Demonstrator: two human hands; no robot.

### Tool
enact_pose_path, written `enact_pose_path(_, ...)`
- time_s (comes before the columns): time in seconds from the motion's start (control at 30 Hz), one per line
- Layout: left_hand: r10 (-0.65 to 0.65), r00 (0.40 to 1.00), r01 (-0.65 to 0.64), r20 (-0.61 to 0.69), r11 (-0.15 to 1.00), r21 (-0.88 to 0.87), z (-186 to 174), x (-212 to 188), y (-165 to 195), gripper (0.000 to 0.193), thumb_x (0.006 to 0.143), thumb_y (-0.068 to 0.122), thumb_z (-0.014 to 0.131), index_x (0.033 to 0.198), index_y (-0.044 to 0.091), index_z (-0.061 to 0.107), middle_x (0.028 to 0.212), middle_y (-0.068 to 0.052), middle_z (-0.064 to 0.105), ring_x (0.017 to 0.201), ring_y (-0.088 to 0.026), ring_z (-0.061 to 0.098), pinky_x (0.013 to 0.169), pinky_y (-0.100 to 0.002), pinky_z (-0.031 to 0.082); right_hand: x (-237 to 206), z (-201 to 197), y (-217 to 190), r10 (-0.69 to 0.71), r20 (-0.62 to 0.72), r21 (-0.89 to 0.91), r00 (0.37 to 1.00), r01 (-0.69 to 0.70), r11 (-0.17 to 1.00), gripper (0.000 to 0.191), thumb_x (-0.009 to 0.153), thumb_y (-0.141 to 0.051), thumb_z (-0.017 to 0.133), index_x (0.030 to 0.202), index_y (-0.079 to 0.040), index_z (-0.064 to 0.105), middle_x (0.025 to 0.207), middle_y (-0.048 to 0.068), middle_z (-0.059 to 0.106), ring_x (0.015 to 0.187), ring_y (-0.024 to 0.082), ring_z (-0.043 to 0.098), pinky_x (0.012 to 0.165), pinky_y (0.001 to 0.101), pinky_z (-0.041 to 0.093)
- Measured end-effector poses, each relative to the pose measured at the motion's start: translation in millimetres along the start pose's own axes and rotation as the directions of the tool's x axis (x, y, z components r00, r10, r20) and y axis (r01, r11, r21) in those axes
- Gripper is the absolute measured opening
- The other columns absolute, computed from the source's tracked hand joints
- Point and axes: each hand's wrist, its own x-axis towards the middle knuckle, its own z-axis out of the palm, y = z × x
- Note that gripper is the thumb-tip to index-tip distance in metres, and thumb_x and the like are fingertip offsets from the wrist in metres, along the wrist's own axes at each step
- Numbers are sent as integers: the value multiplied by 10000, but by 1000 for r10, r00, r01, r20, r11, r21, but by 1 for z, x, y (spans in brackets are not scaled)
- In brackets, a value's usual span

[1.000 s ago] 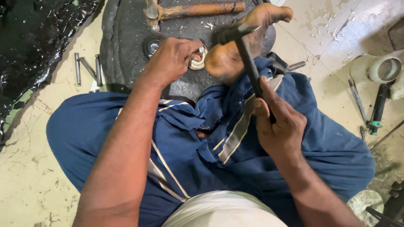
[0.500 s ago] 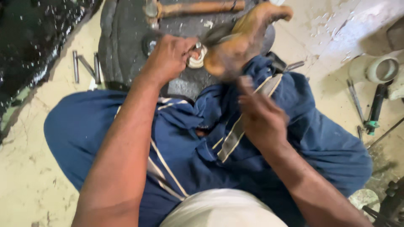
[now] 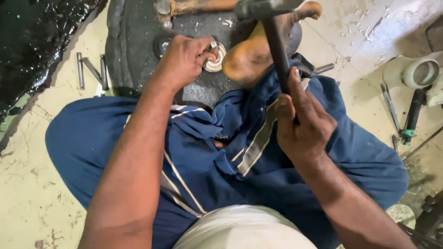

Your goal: The person sits on the floor and hammers a small round silver workpiece on a stone slab, repositioning it by hand between strikes and turning it over to shape both sides. They hold the piece against a small white form while tapping it with a small hammer, then lift and handle the formed disc.

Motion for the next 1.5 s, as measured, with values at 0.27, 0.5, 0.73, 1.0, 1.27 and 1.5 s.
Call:
enact_pose_path(0.27, -49, 999, 48, -6, 999, -15, -1, -1, 3, 104, 949, 110, 721, 1028, 47, 699, 860, -212, 708, 807, -427, 688, 668, -493, 515, -2, 3, 3, -21, 94, 67, 995, 15, 998, 494, 1023, 27, 653, 1479, -158, 603, 967, 92, 727, 759, 178, 704, 725, 310, 581)
enact_pose_path(0.5, -29, 999, 29, -18, 999, -27, 2, 0, -2, 109, 955, 137, 711, 1033, 61, 717, 885, -206, 720, 821, -419, 692, 679, -484, 530, -1, 5, 9, -68, 81, 41, 994, 65, 997, 500, 1060, 6, 641, 1517, -190, 585, 1024, 88, 731, 814, 205, 744, 757, 305, 595)
enact_pose_path(0.73, -51, 999, 50, -10, 999, -10, 2, 1, -4, 137, 924, 172, 732, 1003, 62, 710, 827, -202, 707, 787, -404, 695, 681, -492, 522, 6, 3, 4, -5, 232, -16, 973, 9, 1000, 468, 1014, -61, 715, 1454, -190, 621, 865, 127, 679, 684, 239, 678, 649, 369, 546)
enact_pose_path(1.0, -77, 997, 76, -12, 996, -50, 1, -1, 1, 112, 924, 158, 717, 1004, 79, 715, 823, -198, 707, 793, -416, 687, 686, -493, 521, 13, 0, -3, -91, 163, 49, 982, 84, 995, 508, 1023, -10, 624, 1497, -190, 588, 996, 114, 734, 732, 176, 710, 667, 314, 574)
enact_pose_path(1.27, -89, 996, 89, -22, 996, -19, 3, 1, -2, 120, 951, 169, 735, 994, 61, 707, 888, -195, 727, 840, -415, 697, 711, -484, 540, 17, 0, -6, -4, 193, 7, 981, 3, 1000, 473, 1025, -36, 701, 1465, -182, 609, 800, 116, 645, 614, 214, 632, 610, 366, 532)
enact_pose_path(1.5, -88, 995, 86, -40, 995, -47, 3, 1, -1, 122, 890, 147, 731, 984, 70, 725, 856, -189, 732, 818, -399, 715, 695, -477, 546, 22, -4, -7, -85, 265, 46, 960, 76, 996, 522, 987, -40, 683, 1480, -180, 584, 914, 118, 695, 767, 249, 724, 705, 376, 580)
